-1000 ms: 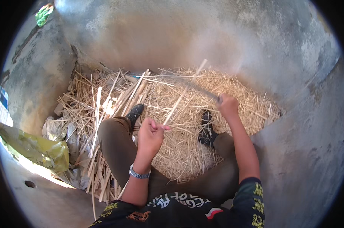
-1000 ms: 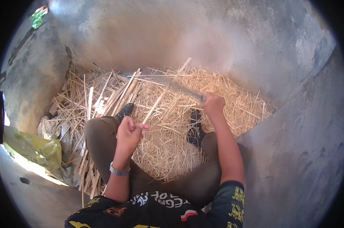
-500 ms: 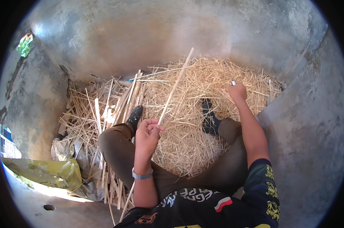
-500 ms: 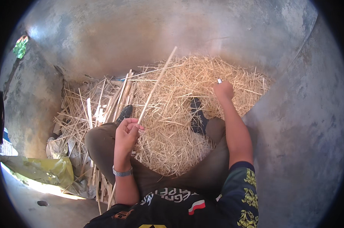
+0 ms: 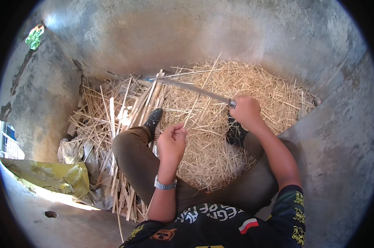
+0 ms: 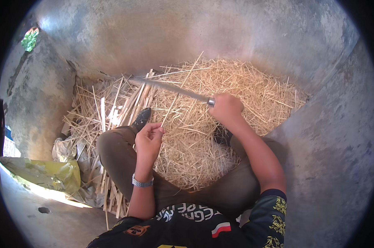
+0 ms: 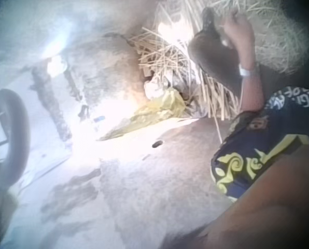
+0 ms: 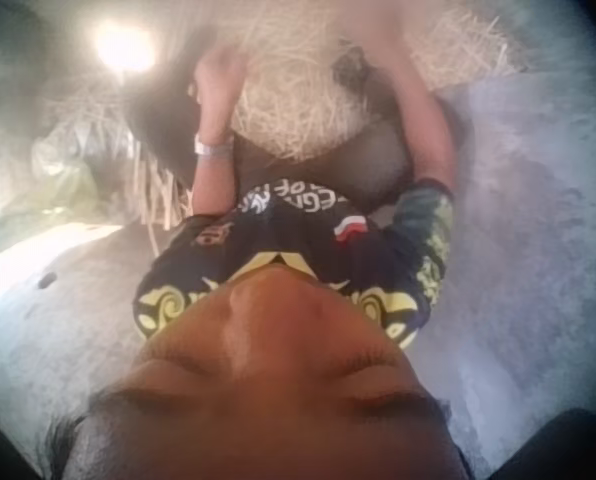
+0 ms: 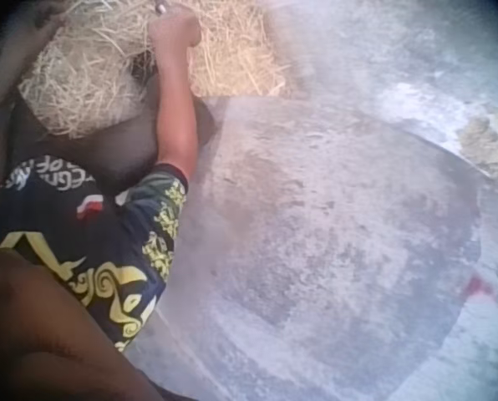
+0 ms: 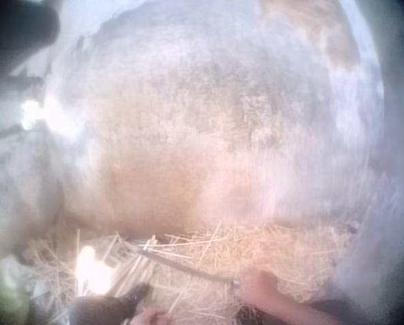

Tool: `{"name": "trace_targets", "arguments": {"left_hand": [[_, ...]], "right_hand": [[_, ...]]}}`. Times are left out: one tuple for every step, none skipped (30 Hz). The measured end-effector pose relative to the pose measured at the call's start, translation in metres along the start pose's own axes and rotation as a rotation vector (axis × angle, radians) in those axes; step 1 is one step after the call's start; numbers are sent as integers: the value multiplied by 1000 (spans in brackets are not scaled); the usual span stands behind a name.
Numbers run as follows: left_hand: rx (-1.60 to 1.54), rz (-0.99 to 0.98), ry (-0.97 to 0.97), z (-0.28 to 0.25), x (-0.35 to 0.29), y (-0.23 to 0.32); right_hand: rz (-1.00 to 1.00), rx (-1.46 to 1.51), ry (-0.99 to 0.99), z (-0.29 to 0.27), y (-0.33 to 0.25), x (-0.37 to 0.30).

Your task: The person sits on a floor covered in straw and uses a large knife to split long bamboo sticks into thin strips. They hold the bamboo with one hand and use the knife to carefully shave and split the material, creating a pile of finished strips.

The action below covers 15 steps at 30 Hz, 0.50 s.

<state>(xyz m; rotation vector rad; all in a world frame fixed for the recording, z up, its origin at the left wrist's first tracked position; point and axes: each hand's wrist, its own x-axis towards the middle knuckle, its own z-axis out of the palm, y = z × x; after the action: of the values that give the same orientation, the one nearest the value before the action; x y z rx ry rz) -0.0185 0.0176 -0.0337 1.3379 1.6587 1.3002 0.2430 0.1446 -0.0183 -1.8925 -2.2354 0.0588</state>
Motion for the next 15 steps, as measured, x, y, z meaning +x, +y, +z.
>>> {"name": "trace_targets", "arguments": {"left_hand": [[-46, -7, -15, 0, 0, 0], [-92, -13, -29, 0, -1, -1], [-137, -20, -44, 1, -1, -1], [-158, -43, -59, 0, -5, -4], [-182, -51, -74, 1, -4, -5], [-206, -59, -88, 2, -3, -5], [-230, -114, -137, 1, -5, 6], [-239, -132, -130, -1, -4, 6], [-247, -152, -124, -3, -4, 6], [-261, -177, -119, -3, -4, 5], [-346, -204, -107, -5, -1, 1], [-380, -205, -115, -3, 1, 1], [-409, -213, -121, -5, 0, 2], [-438, -215, -131, -8, 2, 5], [-410, -225, -131, -3, 0, 11]], "right_hand": [[-57, -66, 7, 6, 0, -1], [-115, -132, 14, 11, 0, -1], [-10, -68, -40, 10, 5, 6], [95, -6, -103, 9, 13, 16], [199, 57, -150, 5, 19, 24], [236, 95, -154, 3, 23, 25], [274, 133, -156, 1, 27, 25], [311, 172, -159, -1, 28, 25], [190, 114, -127, 3, 23, 21], [71, 49, -100, 9, 17, 11], [-49, -16, -73, 15, 15, 8], [-139, -30, 34, 19, 19, 11], [-231, -36, 133, 27, 26, 14], [-318, -44, 240, 35, 33, 18], [-337, -16, 311, 47, 43, 23]]}}
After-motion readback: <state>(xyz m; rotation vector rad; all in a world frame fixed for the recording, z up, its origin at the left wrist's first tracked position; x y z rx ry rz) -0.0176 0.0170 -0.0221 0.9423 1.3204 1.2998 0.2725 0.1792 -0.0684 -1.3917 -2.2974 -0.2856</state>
